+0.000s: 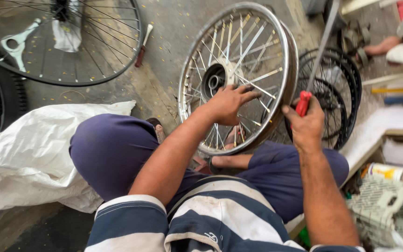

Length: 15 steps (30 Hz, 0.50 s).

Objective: The person sits on the ground holding a spoked wheel and uses a red-handled screwdriver to turn the spoke nipples, adjusting the spokes around the rim. They rotate the wheel and reposition it while working, then lift and tilt the wheel at the end.

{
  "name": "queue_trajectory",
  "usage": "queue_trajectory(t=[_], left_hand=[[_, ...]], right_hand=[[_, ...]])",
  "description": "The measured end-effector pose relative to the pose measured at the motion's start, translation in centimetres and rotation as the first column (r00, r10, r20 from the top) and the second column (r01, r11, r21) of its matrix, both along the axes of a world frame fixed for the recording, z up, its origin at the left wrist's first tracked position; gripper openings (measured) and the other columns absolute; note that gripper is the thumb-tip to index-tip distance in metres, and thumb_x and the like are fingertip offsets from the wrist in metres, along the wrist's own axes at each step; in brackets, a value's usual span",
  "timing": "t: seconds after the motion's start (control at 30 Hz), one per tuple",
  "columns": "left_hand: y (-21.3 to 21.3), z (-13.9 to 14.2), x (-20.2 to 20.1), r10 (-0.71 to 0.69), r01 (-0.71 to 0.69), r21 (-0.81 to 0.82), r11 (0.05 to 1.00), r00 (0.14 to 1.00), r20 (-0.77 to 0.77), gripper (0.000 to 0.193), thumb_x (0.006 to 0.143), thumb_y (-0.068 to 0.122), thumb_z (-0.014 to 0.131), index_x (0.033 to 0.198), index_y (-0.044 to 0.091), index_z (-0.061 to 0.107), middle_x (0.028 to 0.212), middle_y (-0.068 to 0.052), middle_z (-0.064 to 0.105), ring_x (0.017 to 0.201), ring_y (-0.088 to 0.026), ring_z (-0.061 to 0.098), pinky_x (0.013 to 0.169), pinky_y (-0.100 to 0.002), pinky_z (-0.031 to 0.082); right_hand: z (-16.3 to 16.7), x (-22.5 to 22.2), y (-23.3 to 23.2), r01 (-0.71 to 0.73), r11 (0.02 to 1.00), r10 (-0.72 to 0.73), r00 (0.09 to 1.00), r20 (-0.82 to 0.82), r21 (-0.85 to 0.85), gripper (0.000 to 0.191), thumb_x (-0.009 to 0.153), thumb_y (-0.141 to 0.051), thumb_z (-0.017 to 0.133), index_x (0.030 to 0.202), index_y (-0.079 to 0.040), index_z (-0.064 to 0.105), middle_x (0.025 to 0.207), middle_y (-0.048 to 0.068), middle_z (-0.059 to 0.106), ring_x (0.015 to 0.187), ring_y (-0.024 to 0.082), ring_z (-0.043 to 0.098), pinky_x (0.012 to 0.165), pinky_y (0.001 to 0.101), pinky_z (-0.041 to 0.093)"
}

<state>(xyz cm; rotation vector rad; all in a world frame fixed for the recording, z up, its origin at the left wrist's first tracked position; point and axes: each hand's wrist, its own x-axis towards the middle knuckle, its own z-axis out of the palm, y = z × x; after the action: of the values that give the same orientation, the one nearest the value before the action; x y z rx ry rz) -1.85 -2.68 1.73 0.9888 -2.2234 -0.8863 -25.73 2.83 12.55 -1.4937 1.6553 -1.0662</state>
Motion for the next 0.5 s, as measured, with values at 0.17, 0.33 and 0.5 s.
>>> queue_trajectory(t=[0.17, 0.33, 0.5], left_hand=[[-3.9, -0.4, 2.7, 0.484, -0.307, 0.458, 0.834, 0.805, -0.343, 0.084, 0.08, 0.058, 0.08, 0.148, 0.016, 0.056, 0.148, -0.013, 0.06, 0.137, -0.035, 0.062, 0.117, -0.046, 0.051], [-5.6, -0.1, 0.5, 0.389, -0.376, 0.414, 0.829, 0.919, 0.056, 0.101, 0.076, 0.075, 0.082, 0.146, 0.01, 0.049, 0.145, -0.023, 0.046, 0.138, -0.048, 0.036, 0.107, -0.061, 0.038], [-5.7, 1.0, -0.1, 0.447, -0.487, 0.334, 0.807, 0.874, 0.192, 0.095, 0.063, 0.062, 0.088, 0.137, 0.012, 0.054, 0.133, -0.011, 0.059, 0.127, -0.038, 0.047, 0.099, -0.057, 0.046]], right_hand=[[-0.5, 0.3, 0.5, -0.046, 0.997, 0.05, 0.996, 0.08, -0.058, 0.033, 0.087, -0.004, 0.085, 0.108, -0.009, 0.06, 0.102, -0.003, 0.06, 0.093, 0.01, 0.058, 0.09, 0.0259, 0.051], [-1.5, 1.4, 2.5, -0.09, 0.991, 0.107, 0.976, 0.191, -0.096, 0.028, 0.09, -0.006, 0.084, 0.107, -0.009, 0.062, 0.102, -0.002, 0.062, 0.095, 0.01, 0.059, 0.092, 0.0261, 0.051], [-1.5, 3.6, 4.9, -0.136, 0.989, 0.142, 0.982, 0.123, -0.058, 0.029, 0.088, -0.008, 0.084, 0.104, -0.01, 0.06, 0.101, -0.004, 0.062, 0.093, 0.008, 0.059, 0.086, 0.0238, 0.052]])
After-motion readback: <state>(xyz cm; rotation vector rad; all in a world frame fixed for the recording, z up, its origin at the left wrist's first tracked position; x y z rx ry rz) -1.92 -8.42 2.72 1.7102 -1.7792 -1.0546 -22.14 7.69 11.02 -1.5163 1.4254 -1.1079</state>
